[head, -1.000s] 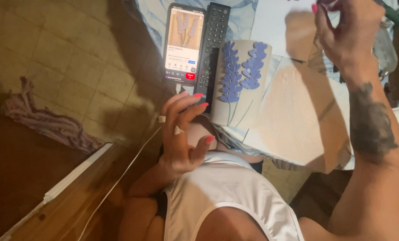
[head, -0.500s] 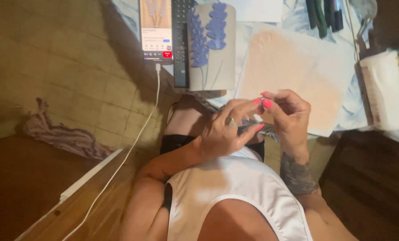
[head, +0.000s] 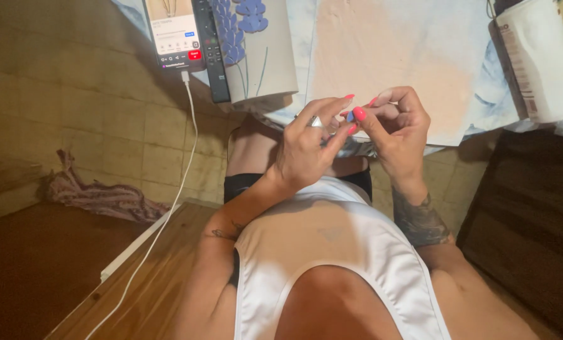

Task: Decorating a white cylinder by gluing small blue flower cutouts onto its surface.

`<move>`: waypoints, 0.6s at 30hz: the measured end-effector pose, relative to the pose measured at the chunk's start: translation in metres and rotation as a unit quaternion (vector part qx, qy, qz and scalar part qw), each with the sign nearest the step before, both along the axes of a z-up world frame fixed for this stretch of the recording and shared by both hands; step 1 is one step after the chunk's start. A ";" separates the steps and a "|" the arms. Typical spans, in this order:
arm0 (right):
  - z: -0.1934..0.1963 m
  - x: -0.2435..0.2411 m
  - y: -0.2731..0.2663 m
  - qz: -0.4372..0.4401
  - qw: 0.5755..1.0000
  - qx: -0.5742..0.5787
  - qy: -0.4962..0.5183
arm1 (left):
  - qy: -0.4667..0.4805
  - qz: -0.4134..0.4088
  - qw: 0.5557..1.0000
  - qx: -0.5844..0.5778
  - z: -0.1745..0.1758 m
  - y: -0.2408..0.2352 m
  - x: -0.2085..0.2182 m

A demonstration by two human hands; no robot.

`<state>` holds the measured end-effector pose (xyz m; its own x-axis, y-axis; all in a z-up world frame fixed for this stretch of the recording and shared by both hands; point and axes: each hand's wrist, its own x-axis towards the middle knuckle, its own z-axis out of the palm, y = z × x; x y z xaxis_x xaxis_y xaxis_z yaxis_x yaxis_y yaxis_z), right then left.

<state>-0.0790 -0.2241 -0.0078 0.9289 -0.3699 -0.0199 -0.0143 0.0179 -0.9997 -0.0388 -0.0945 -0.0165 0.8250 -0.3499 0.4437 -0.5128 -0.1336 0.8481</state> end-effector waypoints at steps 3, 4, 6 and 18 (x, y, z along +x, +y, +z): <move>0.006 0.000 0.001 0.005 1.000 -0.024 -0.002 | 0.031 -0.023 0.999 -0.005 -0.002 0.001 0.001; 0.005 -0.001 0.000 0.004 1.000 -0.024 -0.002 | 0.031 -0.025 0.999 -0.005 -0.002 0.001 0.002; 0.003 -0.001 -0.003 0.016 0.999 -0.031 0.000 | 0.052 -0.036 0.998 -0.020 -0.003 0.001 0.003; 0.006 -0.001 -0.004 0.038 0.999 -0.018 -0.014 | 0.116 -0.047 0.991 -0.047 -0.005 0.000 0.004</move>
<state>-0.0804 -0.2276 -0.0020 0.9546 -0.2974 0.0180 0.0132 -0.0182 -0.9997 -0.0349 -0.0941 -0.0213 0.8745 -0.3957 0.2805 -0.3093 -0.0096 0.9509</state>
